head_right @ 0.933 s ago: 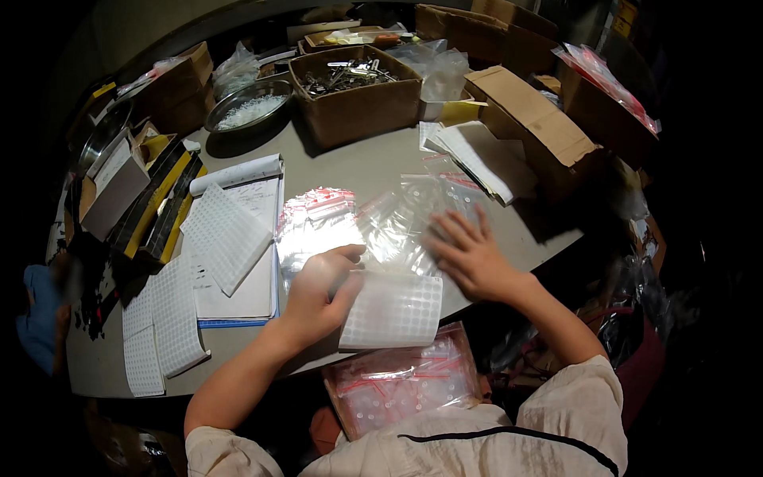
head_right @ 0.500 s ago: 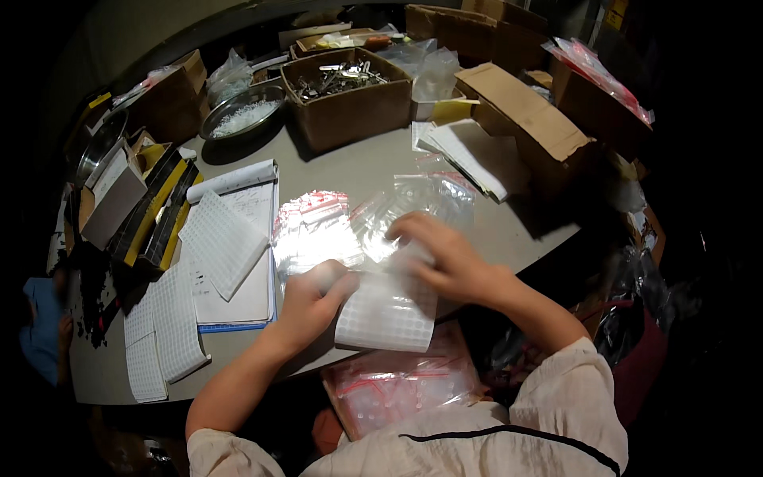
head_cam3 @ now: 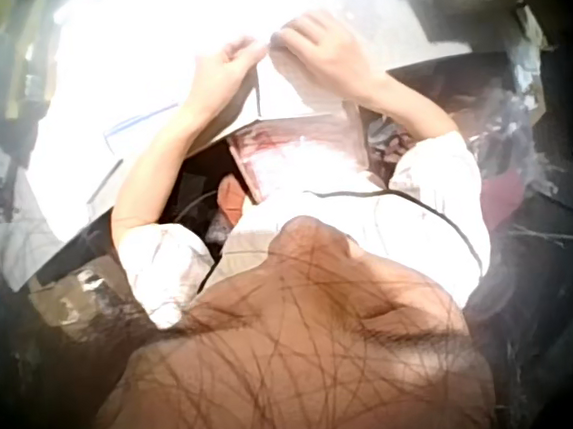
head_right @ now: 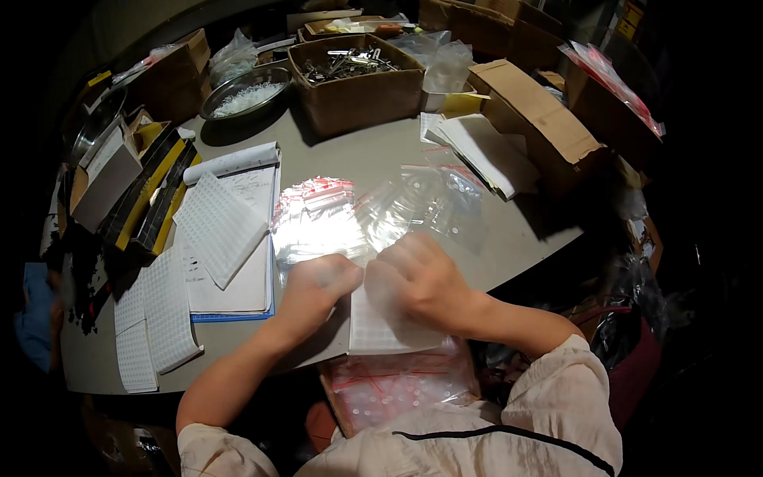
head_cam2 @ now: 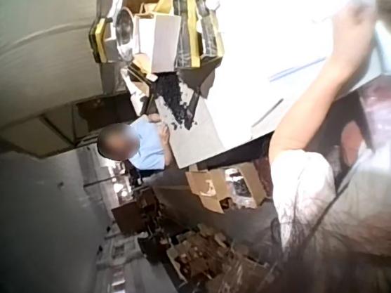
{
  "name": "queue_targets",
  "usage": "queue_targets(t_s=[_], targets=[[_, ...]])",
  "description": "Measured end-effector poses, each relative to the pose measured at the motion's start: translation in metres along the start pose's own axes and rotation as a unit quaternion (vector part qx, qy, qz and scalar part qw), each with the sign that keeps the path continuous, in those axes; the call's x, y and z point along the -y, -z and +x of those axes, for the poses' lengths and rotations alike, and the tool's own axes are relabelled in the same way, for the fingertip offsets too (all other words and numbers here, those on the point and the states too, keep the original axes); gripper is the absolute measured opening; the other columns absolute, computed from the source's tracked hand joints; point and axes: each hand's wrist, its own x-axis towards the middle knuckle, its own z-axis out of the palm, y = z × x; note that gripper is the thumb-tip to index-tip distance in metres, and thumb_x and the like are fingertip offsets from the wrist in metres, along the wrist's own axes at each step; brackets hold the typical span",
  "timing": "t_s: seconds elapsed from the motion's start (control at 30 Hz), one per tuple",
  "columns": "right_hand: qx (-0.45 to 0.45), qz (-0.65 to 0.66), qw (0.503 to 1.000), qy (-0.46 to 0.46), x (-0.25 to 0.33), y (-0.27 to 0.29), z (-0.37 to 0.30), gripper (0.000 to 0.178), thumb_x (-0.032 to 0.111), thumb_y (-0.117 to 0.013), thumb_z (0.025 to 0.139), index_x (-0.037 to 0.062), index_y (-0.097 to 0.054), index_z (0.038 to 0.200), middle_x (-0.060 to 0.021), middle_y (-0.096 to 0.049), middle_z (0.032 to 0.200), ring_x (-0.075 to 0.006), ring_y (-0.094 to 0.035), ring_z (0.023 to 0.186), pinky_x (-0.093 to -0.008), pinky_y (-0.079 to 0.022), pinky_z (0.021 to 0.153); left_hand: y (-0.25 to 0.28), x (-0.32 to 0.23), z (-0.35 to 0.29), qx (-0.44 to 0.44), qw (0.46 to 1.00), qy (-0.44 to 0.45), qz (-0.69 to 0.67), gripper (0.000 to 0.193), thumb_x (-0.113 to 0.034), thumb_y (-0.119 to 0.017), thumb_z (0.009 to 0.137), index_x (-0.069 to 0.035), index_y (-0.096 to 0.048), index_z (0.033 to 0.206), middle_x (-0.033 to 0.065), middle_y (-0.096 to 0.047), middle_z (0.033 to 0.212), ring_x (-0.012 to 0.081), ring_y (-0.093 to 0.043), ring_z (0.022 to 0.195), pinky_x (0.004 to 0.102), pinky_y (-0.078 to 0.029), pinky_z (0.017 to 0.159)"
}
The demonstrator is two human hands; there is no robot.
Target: The person peels individual stickers from a roll and applies them to small clear plastic bags on a cluttered table. The person handles the bags and stickers one at a time, placing the labeled bags into a pile.
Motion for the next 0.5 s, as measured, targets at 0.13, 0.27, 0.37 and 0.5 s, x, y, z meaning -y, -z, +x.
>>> queue_targets(t_s=[0.13,0.27,0.37,0.5], targets=[[-0.001,0.032,0.997,0.065,-0.014,-0.004,-0.003,0.041,0.005,-0.073,0.064,0.0067,-0.064,0.104,-0.0128,-0.062,0.1,-0.0324,-0.06,0.09,-0.0429,-0.049,0.084,0.0,0.008,0.003,-0.018,0.999,-0.045,0.01,0.024,-0.02,-0.065,0.101,0.003,-0.07,0.099,0.0064,-0.064,0.072,0.0122,-0.055,0.067,0.0328,-0.047,0.062],[0.063,0.109,0.991,-0.047,-0.072,0.005,0.024,0.024,0.0,-0.072,0.073,0.0083,-0.06,0.092,-0.0101,-0.061,0.089,-0.0329,-0.059,0.088,-0.0424,-0.048,0.083,-0.003,0.006,0.0,-0.036,0.98,-0.117,0.154,0.02,-0.02,-0.064,0.101,-0.001,-0.07,0.098,0.0149,-0.067,0.074,0.025,-0.064,0.065,0.0375,-0.05,0.063],[0.195,0.062,0.979,-0.027,-0.119,-0.004,0.043,0.013,0.007,-0.073,0.086,0.0039,-0.063,0.095,-0.0127,-0.065,0.095,-0.0331,-0.061,0.092,-0.0441,-0.049,0.081,-0.001,0.012,0.001,-0.029,0.955,-0.206,0.212,0.017,-0.018,-0.064,0.1,-0.002,-0.069,0.101,0.0187,-0.067,0.076,0.0308,-0.067,0.068,0.0385,-0.052,0.066],[0.21,0.007,0.978,0.022,-0.14,-0.025,0.042,0.016,0.014,-0.074,0.085,0.0035,-0.064,0.093,-0.014,-0.066,0.094,-0.0342,-0.063,0.093,-0.0457,-0.05,0.083,0.0,0.009,0.003,-0.033,0.946,-0.233,0.223,0.014,-0.016,-0.064,0.099,-0.004,-0.069,0.1,0.021,-0.068,0.078,0.0384,-0.068,0.072,0.0429,-0.052,0.066]])
